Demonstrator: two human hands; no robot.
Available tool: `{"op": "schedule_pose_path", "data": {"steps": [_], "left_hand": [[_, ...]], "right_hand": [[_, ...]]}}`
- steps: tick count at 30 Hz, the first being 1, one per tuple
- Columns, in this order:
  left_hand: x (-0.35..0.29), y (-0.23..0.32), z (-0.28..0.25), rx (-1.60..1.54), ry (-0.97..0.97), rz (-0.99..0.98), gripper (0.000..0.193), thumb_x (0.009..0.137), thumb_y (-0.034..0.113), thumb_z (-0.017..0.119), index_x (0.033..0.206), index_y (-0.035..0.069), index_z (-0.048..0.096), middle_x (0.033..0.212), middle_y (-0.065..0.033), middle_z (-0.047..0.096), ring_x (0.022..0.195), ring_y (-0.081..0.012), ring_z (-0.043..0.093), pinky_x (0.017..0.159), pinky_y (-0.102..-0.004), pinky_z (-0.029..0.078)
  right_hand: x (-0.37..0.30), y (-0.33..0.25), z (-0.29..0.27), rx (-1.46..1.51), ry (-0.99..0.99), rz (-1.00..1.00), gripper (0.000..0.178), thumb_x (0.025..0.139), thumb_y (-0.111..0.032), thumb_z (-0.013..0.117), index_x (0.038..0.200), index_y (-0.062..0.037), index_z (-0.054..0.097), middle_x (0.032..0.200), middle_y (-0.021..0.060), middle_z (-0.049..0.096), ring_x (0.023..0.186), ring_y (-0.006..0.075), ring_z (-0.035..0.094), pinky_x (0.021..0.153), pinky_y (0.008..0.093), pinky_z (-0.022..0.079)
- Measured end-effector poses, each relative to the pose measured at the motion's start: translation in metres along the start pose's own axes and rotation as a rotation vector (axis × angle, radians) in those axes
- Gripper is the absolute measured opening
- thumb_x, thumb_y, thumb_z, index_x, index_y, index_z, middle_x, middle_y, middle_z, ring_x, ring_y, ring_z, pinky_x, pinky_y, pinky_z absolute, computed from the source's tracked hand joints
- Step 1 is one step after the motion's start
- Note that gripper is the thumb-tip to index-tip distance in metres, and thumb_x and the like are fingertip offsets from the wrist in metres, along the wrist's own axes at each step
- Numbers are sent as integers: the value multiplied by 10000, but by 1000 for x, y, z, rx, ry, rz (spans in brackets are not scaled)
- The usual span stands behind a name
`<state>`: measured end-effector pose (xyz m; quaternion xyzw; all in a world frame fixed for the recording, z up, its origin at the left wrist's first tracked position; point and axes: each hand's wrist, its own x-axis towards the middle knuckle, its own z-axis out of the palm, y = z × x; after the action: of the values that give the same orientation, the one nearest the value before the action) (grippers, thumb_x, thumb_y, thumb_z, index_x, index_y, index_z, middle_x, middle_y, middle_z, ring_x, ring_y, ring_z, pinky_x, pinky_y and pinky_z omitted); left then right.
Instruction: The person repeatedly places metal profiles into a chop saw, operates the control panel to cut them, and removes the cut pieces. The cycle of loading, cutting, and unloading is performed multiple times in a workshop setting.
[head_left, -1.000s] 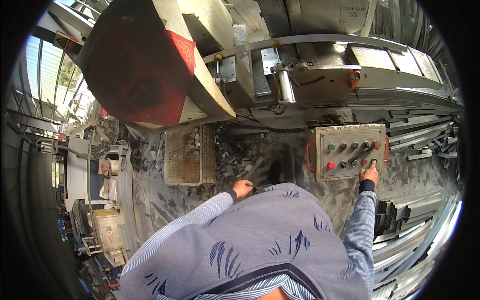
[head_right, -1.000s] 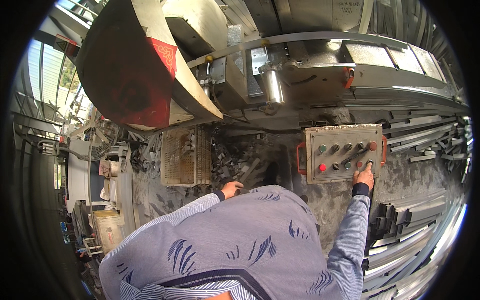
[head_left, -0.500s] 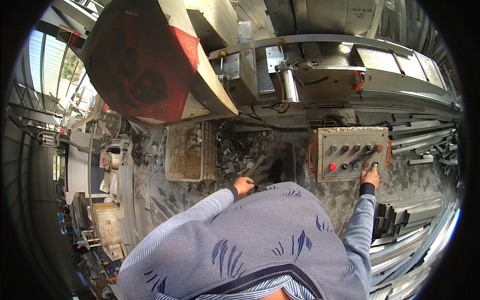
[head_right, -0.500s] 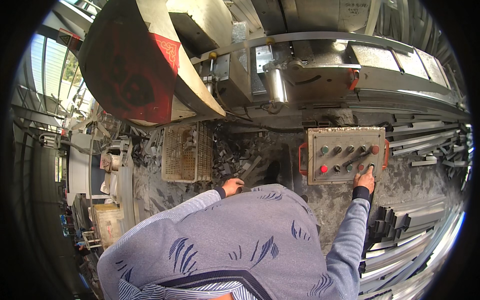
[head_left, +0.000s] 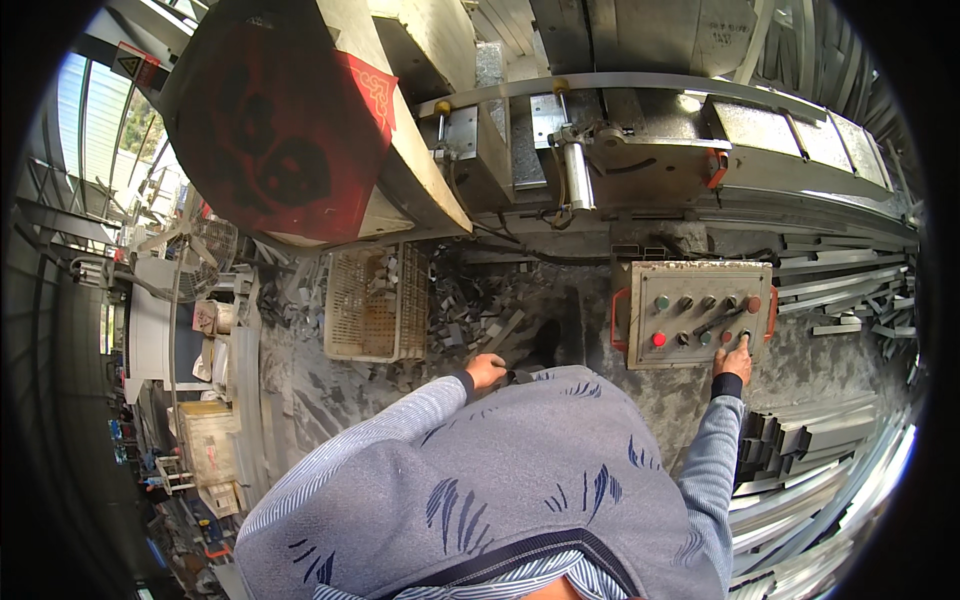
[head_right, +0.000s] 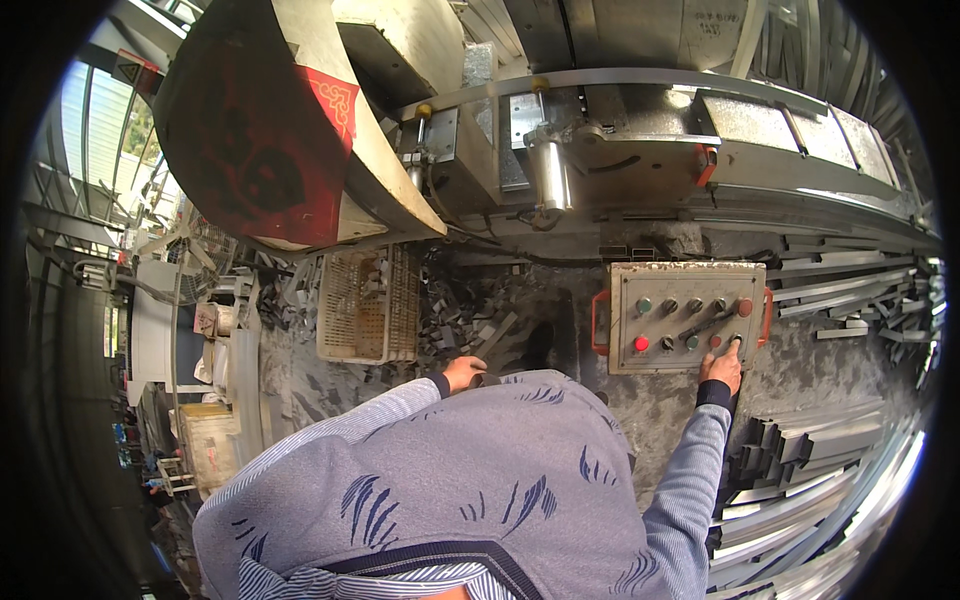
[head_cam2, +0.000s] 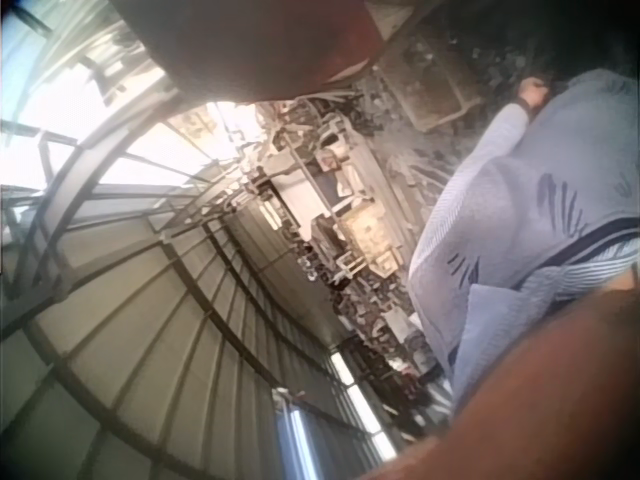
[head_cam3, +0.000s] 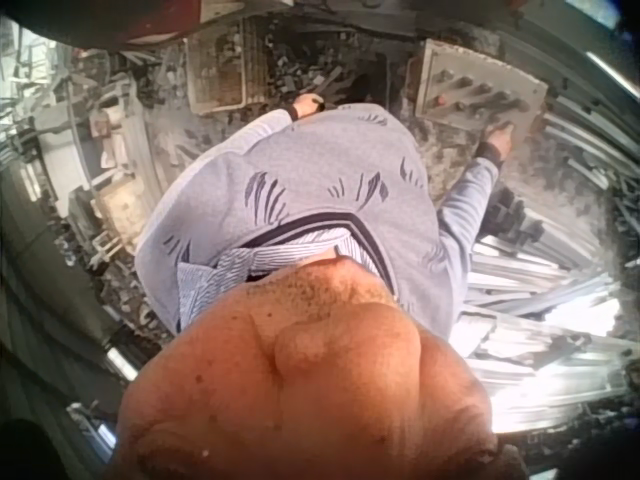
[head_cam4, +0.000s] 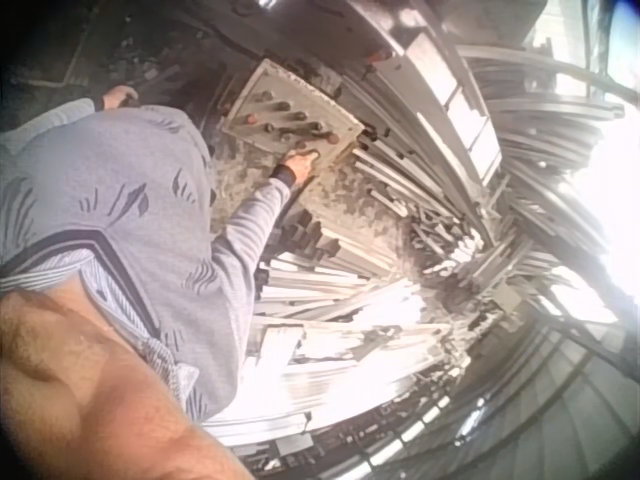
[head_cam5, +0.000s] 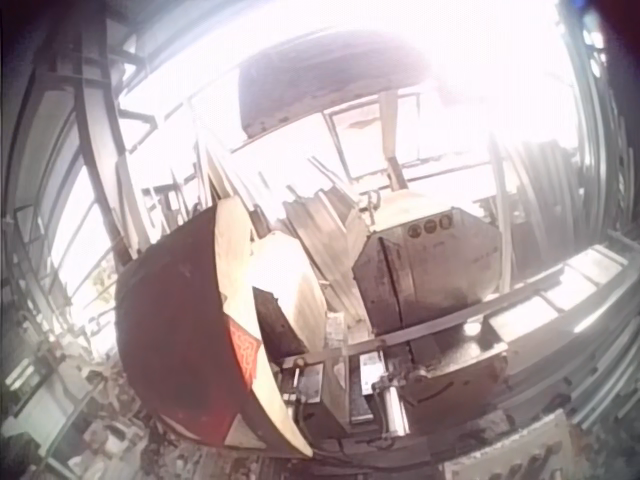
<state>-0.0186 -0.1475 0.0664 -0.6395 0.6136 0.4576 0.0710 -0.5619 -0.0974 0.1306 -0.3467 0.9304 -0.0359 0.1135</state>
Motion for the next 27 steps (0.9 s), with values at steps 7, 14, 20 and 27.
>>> {"op": "schedule_pose_path", "data": {"steps": [7,14,20,27], "left_hand": [[-1,6,-3,-43,-16,-35,322,808,302,665,1037,75,667,1064,-124,653,1001,-287,607,867,-345,468],[0,3,1,-1,15,-5,296,809,277,657,1030,80,670,1065,-127,651,1020,-289,597,876,-343,463],[-3,5,-4,-11,12,-49,317,781,265,662,1042,84,671,1089,-125,646,1040,-280,592,911,-335,453],[-10,1,-5,-18,-1,-86,319,770,253,656,1043,90,669,1085,-122,648,1012,-270,608,890,-338,470]], "right_hand": [[-1,-1,0,2,-1,-3,711,748,-222,645,1376,-76,344,1013,251,615,922,386,603,820,443,487],[-1,-2,0,12,25,-27,715,746,-224,642,1377,-78,339,991,259,619,917,396,602,822,452,481],[-16,-10,-6,119,68,22,725,723,-240,638,1372,-90,353,1015,265,616,931,405,597,833,464,464],[-41,-49,23,1036,-239,300,207,746,-207,628,865,-47,574,631,75,558,442,192,504,385,310,381]]}}
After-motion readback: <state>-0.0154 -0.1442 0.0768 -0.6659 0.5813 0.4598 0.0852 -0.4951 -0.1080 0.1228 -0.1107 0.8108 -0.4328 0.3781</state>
